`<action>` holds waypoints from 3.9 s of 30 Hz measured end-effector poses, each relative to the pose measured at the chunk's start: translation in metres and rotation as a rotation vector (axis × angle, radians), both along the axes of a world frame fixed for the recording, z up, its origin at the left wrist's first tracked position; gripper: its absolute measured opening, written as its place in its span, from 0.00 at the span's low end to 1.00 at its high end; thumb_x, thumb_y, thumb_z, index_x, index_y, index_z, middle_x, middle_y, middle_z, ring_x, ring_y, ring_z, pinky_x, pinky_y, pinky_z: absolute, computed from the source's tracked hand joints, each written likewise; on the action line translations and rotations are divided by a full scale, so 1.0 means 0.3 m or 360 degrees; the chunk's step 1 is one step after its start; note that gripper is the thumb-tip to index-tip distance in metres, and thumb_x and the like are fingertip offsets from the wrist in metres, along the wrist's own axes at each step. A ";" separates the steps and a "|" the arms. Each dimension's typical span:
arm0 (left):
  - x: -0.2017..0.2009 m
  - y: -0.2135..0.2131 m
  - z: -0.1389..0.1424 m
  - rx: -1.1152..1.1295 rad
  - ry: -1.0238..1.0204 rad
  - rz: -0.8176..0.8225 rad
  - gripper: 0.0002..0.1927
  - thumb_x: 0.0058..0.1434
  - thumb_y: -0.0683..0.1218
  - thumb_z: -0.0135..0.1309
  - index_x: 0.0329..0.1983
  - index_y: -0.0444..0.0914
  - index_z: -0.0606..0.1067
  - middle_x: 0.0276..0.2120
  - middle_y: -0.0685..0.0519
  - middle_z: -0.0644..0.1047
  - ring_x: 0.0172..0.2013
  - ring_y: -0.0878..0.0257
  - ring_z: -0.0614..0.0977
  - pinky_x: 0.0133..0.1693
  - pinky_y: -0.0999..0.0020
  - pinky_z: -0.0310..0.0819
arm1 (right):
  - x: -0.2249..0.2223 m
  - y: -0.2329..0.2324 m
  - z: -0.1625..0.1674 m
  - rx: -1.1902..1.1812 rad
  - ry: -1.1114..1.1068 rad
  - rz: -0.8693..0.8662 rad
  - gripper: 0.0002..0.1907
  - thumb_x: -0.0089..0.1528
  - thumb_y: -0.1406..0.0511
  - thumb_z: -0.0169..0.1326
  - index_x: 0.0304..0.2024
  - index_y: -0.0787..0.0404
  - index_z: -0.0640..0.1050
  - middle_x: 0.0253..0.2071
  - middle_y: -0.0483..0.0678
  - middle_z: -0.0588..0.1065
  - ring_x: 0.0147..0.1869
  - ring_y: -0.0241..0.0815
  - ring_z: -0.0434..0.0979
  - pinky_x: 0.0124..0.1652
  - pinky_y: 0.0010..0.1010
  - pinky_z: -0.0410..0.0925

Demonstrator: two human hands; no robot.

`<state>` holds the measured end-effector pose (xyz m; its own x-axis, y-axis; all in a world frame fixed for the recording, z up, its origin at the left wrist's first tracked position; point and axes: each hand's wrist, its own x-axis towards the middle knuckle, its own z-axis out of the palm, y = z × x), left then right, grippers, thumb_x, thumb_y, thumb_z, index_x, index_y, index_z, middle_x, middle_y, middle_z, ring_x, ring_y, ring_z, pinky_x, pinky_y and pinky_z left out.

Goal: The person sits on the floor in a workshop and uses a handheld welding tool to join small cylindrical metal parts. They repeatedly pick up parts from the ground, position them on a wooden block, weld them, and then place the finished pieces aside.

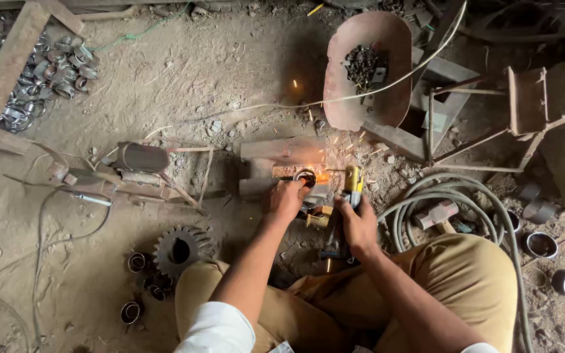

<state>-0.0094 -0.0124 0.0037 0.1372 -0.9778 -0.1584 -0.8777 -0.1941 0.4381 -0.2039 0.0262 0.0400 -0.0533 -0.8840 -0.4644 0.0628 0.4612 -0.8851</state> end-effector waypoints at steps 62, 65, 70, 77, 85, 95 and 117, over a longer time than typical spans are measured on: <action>-0.032 -0.015 -0.045 -0.0063 -0.0024 0.0121 0.17 0.61 0.53 0.63 0.53 0.49 0.82 0.43 0.40 0.80 0.44 0.45 0.82 0.46 0.52 0.78 | -0.029 -0.024 -0.004 -0.0040 0.0279 0.0093 0.19 0.60 0.55 0.61 0.42 0.64 0.75 0.24 0.46 0.75 0.21 0.33 0.72 0.21 0.27 0.67; -0.040 -0.023 -0.039 0.0125 0.0086 0.0179 0.18 0.63 0.51 0.61 0.56 0.47 0.80 0.46 0.42 0.79 0.42 0.53 0.83 0.43 0.58 0.80 | -0.030 -0.026 -0.007 0.0108 0.0227 0.0207 0.24 0.60 0.53 0.59 0.49 0.64 0.73 0.26 0.49 0.76 0.20 0.37 0.71 0.20 0.32 0.68; -0.044 -0.025 -0.020 0.0137 0.0041 0.0167 0.16 0.63 0.49 0.61 0.55 0.48 0.81 0.46 0.42 0.79 0.42 0.54 0.83 0.43 0.60 0.79 | -0.033 -0.029 -0.008 0.0073 0.0367 0.0252 0.29 0.58 0.50 0.59 0.52 0.64 0.74 0.28 0.50 0.79 0.21 0.35 0.75 0.24 0.31 0.71; -0.036 -0.018 -0.013 0.0116 -0.0010 0.0128 0.15 0.63 0.47 0.61 0.54 0.49 0.81 0.44 0.42 0.80 0.42 0.52 0.83 0.44 0.58 0.79 | -0.024 -0.025 0.003 0.0056 0.0499 0.0314 0.33 0.57 0.46 0.59 0.52 0.65 0.75 0.28 0.49 0.79 0.24 0.35 0.76 0.27 0.32 0.72; -0.023 -0.023 -0.053 -0.0214 0.0016 0.0065 0.13 0.61 0.51 0.61 0.48 0.46 0.83 0.37 0.41 0.81 0.38 0.49 0.84 0.40 0.54 0.78 | -0.018 -0.017 0.051 0.0069 0.0260 0.0295 0.28 0.58 0.51 0.61 0.48 0.66 0.75 0.25 0.50 0.76 0.21 0.37 0.73 0.22 0.33 0.68; -0.031 -0.024 -0.033 -0.0413 0.0056 -0.0023 0.12 0.59 0.53 0.59 0.42 0.46 0.85 0.31 0.41 0.82 0.33 0.45 0.84 0.38 0.49 0.76 | -0.019 -0.010 -0.044 0.0102 -0.0014 0.0220 0.17 0.60 0.60 0.61 0.46 0.62 0.74 0.28 0.48 0.74 0.24 0.36 0.69 0.21 0.29 0.63; 0.044 -0.067 0.157 -0.0175 -0.0317 -0.0626 0.10 0.51 0.41 0.62 0.37 0.43 0.82 0.41 0.50 0.80 0.42 0.47 0.83 0.44 0.51 0.78 | -0.058 -0.065 -0.008 -0.0199 -0.0035 -0.0265 0.15 0.60 0.59 0.61 0.40 0.63 0.76 0.28 0.43 0.75 0.29 0.33 0.71 0.30 0.28 0.67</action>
